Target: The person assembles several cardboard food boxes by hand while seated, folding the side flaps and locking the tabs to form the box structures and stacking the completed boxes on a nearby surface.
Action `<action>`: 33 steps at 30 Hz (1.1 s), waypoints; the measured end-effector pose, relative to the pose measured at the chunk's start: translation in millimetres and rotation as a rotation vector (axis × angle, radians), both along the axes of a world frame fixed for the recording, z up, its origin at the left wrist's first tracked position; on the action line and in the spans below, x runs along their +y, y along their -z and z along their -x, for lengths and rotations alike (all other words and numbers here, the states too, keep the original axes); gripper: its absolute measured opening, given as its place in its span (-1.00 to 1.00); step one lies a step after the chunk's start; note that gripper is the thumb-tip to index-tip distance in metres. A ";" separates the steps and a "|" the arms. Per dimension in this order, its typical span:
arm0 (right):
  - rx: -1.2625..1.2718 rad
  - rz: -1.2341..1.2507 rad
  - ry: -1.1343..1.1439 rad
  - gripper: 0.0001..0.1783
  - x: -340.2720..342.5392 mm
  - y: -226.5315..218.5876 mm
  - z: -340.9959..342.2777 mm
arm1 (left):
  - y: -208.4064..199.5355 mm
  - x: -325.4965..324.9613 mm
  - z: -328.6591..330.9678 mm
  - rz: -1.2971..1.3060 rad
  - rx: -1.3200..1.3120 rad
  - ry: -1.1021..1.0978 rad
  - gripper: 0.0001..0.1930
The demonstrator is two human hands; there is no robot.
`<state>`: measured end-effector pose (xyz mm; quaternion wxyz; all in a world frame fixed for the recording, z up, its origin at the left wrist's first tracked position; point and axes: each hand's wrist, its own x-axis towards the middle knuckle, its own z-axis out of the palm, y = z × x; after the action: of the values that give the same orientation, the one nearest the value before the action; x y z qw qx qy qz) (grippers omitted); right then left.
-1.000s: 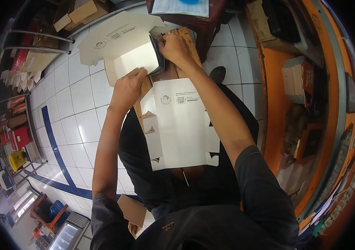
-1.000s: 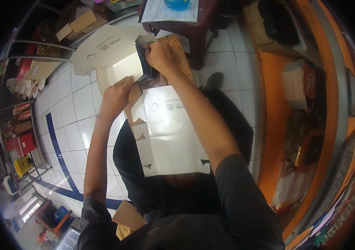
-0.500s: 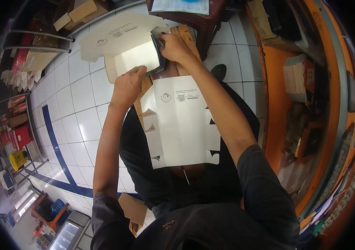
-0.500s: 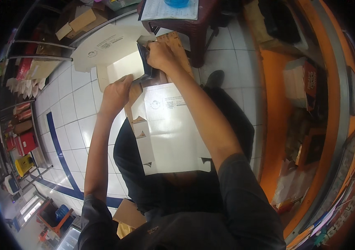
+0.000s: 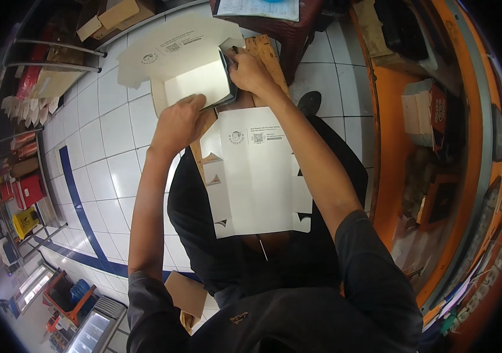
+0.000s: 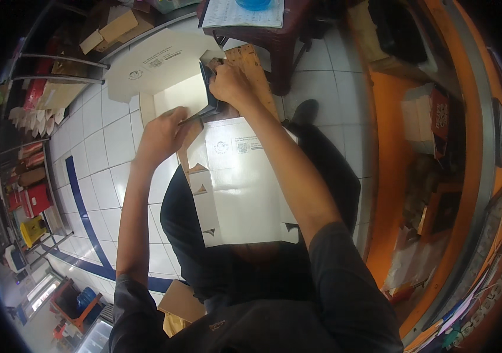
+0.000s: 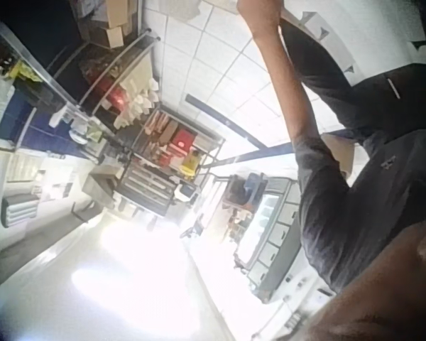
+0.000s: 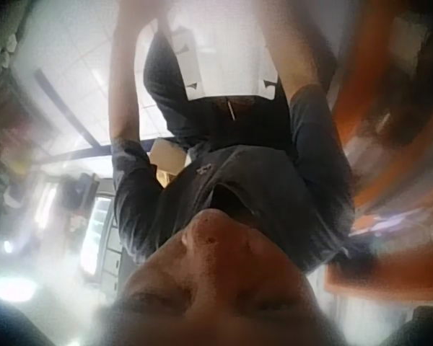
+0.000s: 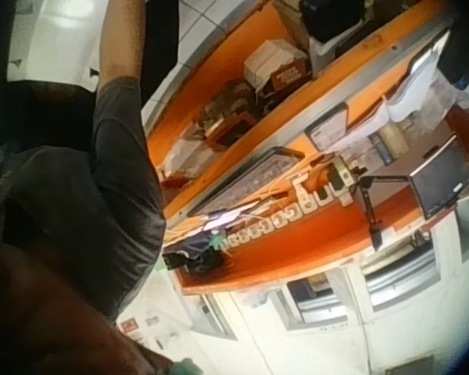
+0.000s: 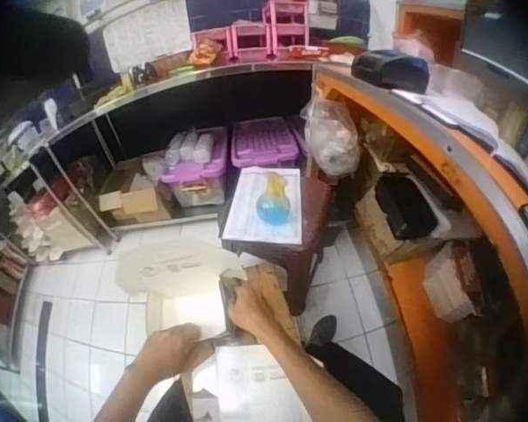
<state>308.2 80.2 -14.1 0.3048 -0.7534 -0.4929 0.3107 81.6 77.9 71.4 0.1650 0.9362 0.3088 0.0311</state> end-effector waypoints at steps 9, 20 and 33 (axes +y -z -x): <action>0.053 0.138 0.077 -0.17 15.6 -53.8 29.6 | 32.7 89.8 46.4 0.162 0.135 -0.940 -0.59; -0.296 0.031 0.249 -0.42 -2.7 -38.0 1.8 | 43.3 64.0 -18.3 0.144 0.066 -0.798 -0.67; -0.332 -0.136 0.338 -0.49 -27.2 -26.4 6.5 | 55.8 69.4 -17.0 0.149 0.044 -0.742 -0.56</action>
<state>301.7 53.0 12.3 0.3172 -0.8437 -0.4228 0.0935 98.6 147.3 15.6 0.2036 0.7464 0.6319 0.0463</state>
